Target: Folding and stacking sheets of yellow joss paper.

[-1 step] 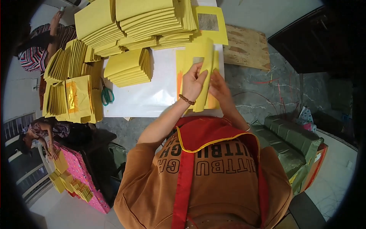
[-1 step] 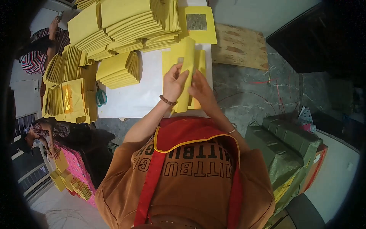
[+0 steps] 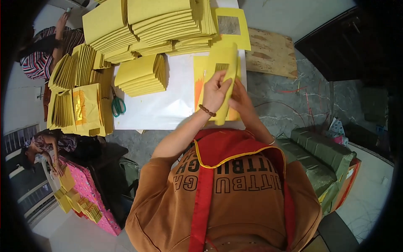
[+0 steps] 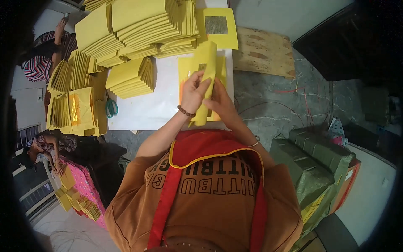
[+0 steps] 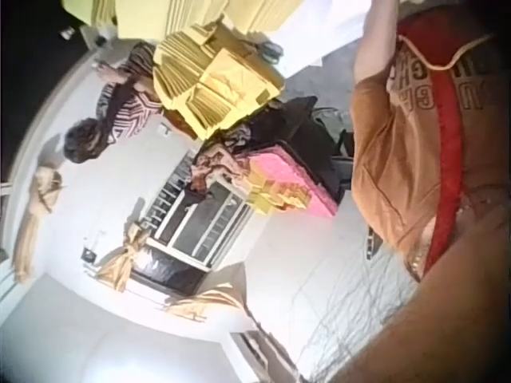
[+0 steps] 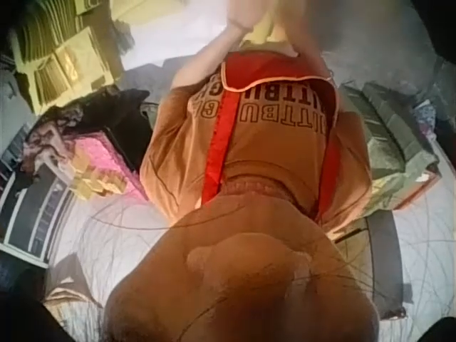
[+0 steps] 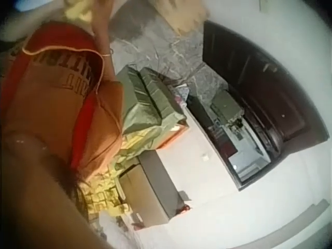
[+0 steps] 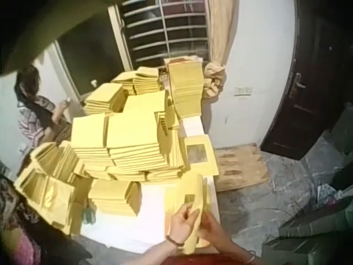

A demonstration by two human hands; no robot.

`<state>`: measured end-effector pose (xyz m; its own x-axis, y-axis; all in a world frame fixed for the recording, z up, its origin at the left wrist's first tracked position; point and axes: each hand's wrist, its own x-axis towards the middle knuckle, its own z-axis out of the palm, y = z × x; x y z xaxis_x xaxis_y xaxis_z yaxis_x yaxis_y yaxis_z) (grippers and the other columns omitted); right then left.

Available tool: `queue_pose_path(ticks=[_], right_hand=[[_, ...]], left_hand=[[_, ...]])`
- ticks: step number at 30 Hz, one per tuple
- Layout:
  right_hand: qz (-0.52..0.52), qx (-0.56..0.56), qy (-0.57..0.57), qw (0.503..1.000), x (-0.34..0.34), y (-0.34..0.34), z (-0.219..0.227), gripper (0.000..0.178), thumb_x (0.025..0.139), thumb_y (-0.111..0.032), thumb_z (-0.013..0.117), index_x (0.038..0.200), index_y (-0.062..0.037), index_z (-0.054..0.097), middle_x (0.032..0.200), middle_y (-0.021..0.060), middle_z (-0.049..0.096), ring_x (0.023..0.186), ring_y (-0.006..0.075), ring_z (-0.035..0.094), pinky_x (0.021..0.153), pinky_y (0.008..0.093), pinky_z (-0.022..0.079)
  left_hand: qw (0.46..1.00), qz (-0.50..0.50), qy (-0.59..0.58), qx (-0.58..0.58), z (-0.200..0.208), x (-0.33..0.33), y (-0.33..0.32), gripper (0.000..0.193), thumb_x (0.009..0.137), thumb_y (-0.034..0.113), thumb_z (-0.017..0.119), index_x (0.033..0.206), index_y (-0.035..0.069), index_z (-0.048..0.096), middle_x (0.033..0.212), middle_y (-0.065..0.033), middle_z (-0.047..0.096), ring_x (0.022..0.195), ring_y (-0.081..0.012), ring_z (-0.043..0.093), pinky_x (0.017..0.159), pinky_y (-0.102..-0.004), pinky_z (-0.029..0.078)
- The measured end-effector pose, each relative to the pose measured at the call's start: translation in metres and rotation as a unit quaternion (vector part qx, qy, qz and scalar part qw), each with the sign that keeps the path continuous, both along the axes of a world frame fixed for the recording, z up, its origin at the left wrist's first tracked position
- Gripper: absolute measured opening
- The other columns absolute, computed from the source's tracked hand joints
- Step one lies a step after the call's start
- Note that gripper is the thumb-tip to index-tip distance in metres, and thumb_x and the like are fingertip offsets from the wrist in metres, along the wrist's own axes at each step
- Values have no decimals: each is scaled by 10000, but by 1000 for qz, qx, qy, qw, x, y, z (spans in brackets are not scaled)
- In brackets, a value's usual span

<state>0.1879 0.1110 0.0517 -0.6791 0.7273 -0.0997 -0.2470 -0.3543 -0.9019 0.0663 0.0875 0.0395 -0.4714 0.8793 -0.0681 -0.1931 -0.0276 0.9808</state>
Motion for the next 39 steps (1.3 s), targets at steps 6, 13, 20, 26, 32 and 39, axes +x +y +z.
queue_pose_path(ticks=[6,13,20,26,32,39], right_hand=[[-76,-100,6,992,11,26,-3,496,892,-85,501,1346,-74,304,1193,49,476,1079,140,475,886,278,412],[-187,-8,-115,976,26,129,2,383,930,-108,423,1307,-46,396,1077,54,564,932,155,559,801,293,468],[-196,-25,-72,978,-4,251,-26,360,928,-78,377,1283,-30,409,1151,102,550,974,209,568,816,339,473],[-123,-39,-117,985,-61,282,-64,363,943,-93,355,1298,-19,375,1166,128,535,988,246,562,817,373,475],[-113,-30,-176,977,-89,295,-83,344,905,-81,398,1241,-18,439,1130,121,543,946,241,553,798,372,457],[-178,98,-244,948,-82,287,-79,445,897,-224,486,1288,-25,411,1189,109,516,1052,228,498,863,370,413]], left_hand=[[982,-160,-66,72,14,9,7,377,973,261,371,1185,-12,521,1023,-81,608,874,-130,566,782,-267,458],[992,-73,-92,-34,22,-7,-15,300,949,194,448,1155,-3,541,973,-44,615,817,-87,557,727,-211,449],[983,56,-165,-52,-28,-31,-60,216,916,78,496,1104,-11,553,880,-51,606,766,-85,545,699,-203,454],[986,102,-115,-66,-21,-39,-77,203,917,125,508,1077,16,570,866,-48,626,743,-97,575,686,-230,465],[984,129,-72,-104,-17,-45,-82,203,919,123,502,1073,9,569,881,-56,631,774,-101,583,694,-226,459],[974,171,86,-125,-36,-46,-81,361,938,227,467,1212,-5,494,1123,-115,564,1051,-186,530,868,-311,433]])
